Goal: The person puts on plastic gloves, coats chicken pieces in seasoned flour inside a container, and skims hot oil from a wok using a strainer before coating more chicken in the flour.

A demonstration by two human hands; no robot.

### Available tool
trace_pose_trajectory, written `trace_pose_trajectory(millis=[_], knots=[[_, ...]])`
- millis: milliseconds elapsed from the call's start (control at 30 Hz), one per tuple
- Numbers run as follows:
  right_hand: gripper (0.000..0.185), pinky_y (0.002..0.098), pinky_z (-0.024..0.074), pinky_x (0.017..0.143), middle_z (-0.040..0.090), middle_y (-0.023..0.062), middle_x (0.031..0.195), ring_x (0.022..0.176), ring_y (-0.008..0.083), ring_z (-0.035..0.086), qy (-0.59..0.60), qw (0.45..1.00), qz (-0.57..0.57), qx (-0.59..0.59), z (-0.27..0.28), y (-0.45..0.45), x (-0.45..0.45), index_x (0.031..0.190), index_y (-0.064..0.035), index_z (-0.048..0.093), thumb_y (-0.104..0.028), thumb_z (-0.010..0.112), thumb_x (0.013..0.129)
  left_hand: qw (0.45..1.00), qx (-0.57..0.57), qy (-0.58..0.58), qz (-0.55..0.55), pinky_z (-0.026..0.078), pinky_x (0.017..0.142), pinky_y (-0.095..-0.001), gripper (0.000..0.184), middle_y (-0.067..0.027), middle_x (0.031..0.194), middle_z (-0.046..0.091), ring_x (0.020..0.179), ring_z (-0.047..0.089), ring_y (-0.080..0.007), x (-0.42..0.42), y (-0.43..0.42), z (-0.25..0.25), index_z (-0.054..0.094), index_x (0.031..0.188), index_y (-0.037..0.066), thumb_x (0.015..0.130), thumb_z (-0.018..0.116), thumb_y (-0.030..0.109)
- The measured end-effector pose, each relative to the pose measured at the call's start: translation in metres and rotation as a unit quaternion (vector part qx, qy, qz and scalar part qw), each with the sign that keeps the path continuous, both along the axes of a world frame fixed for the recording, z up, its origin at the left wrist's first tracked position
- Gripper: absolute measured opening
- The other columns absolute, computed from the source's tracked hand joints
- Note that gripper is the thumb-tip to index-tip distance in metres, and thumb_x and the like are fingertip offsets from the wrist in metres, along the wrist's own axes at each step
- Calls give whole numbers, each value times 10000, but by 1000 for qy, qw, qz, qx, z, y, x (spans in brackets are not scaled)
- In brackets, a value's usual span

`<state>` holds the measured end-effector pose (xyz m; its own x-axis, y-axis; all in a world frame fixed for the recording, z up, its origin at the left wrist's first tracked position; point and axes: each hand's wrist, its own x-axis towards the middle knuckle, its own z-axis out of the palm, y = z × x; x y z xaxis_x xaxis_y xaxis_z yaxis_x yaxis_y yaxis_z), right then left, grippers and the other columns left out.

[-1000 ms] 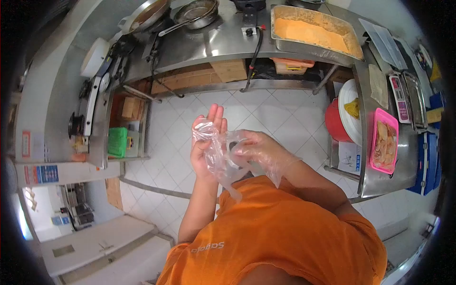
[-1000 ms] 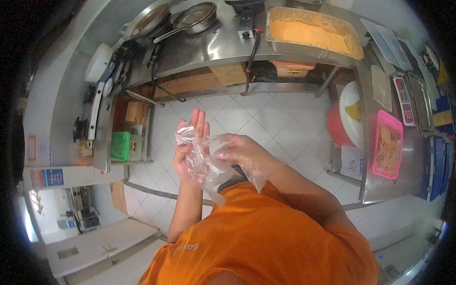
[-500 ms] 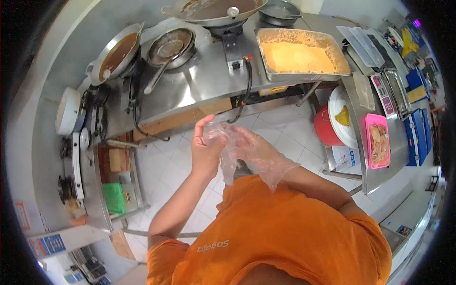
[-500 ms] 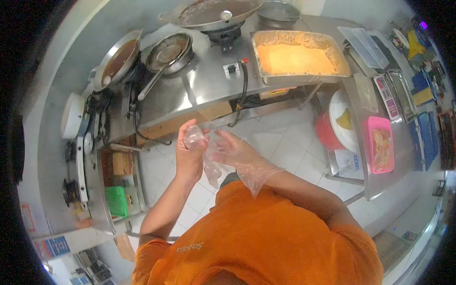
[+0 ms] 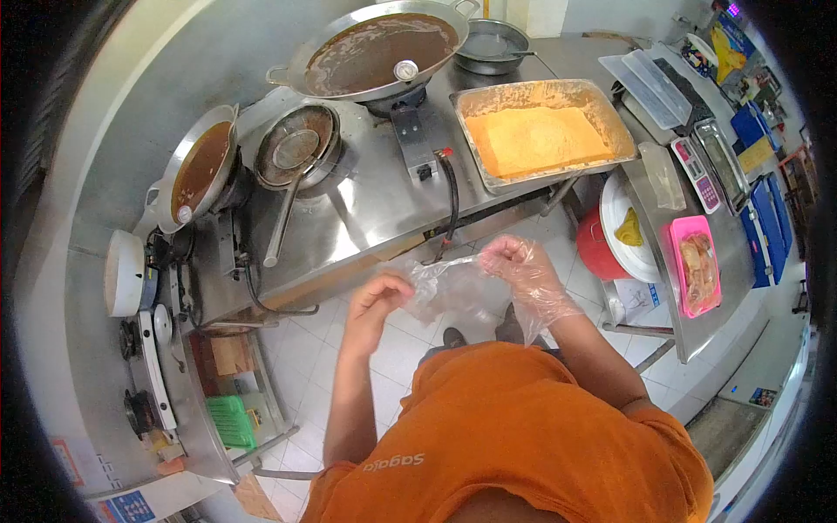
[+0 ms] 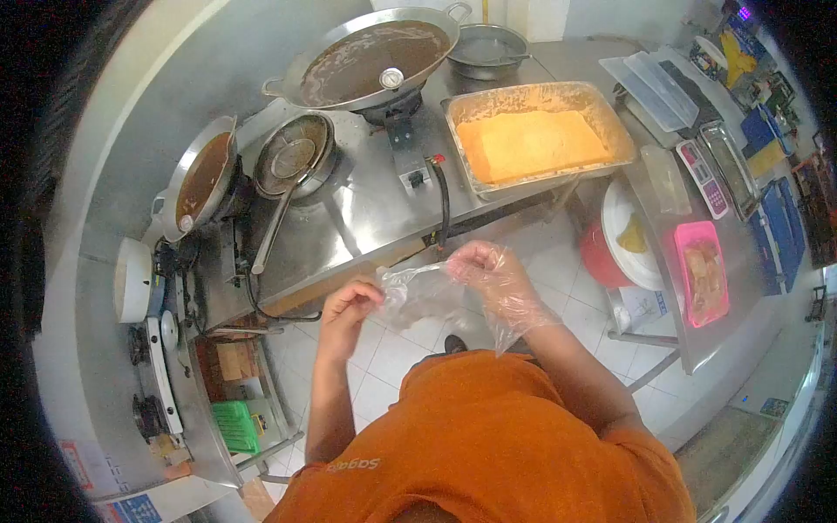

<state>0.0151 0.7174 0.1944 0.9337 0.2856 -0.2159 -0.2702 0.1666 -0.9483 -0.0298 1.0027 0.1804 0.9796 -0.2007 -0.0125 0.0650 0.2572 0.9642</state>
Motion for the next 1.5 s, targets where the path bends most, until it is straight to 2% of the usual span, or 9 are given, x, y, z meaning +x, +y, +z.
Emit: trace_pose_trajectory(millis=[167,233,367,467,667,867,1167,1267,1500], knots=[[157,318,498,836,685,36,937,855,148,620,-123,989,15,-80,1,-29,25,1005,-12,683,-137,743,933,983,-12,72,171,509,788,-276,225,-85,969,702,837,647,-155,-1,-59,-26,600,1024,18,869,579,-144],[210,343,515,830,692,104,954,871,201,649,-311,900,-194,-237,11,-26,25,1043,-3,679,-157,753,920,972,-40,102,208,510,750,-252,287,-93,972,716,831,656,-140,5,-83,-13,551,1128,30,895,618,-124],[304,368,519,813,676,188,981,901,265,667,-456,834,-214,-227,0,-37,7,1072,-8,664,-222,787,896,951,-65,175,245,547,747,-296,452,-90,950,719,838,678,-148,13,-102,-27,439,1246,53,895,682,-97],[309,369,505,769,679,179,985,889,215,647,-237,963,33,-121,7,-26,-5,1024,-14,674,-246,814,876,956,-126,150,219,543,703,-288,500,-60,904,704,820,674,-143,16,-129,-31,434,1261,58,877,720,-82],[311,364,481,689,698,134,813,766,162,624,-27,984,170,-40,-39,-39,15,905,15,700,-277,807,882,961,-153,229,35,528,669,-266,492,-15,887,689,807,658,-110,26,-122,-51,485,1234,71,839,722,-104],[301,354,505,701,703,122,772,731,154,636,-209,905,84,-361,-67,-52,23,913,17,705,-272,786,897,992,-26,77,92,517,675,-264,468,-3,903,623,748,634,-118,22,-114,-45,506,1186,86,818,641,-168],[239,313,490,771,688,66,796,815,133,609,-36,984,174,3,-51,-29,9,921,-19,727,-248,791,891,985,-13,133,110,528,672,-288,435,-117,978,746,797,687,-148,19,-126,-57,497,1177,67,837,695,-118],[229,307,461,723,638,33,750,771,109,557,-74,949,274,-135,-52,-32,14,861,-17,695,-229,776,897,983,-28,180,30,494,638,-268,402,-73,906,722,721,646,-124,17,-108,-71,523,1136,76,831,716,-100],[214,341,440,612,591,39,685,659,108,512,-84,982,-39,-167,-117,-25,13,839,-17,664,-212,719,909,966,27,184,179,350,493,-246,306,25,777,528,601,466,-72,14,-94,-60,466,919,133,822,611,-118]])
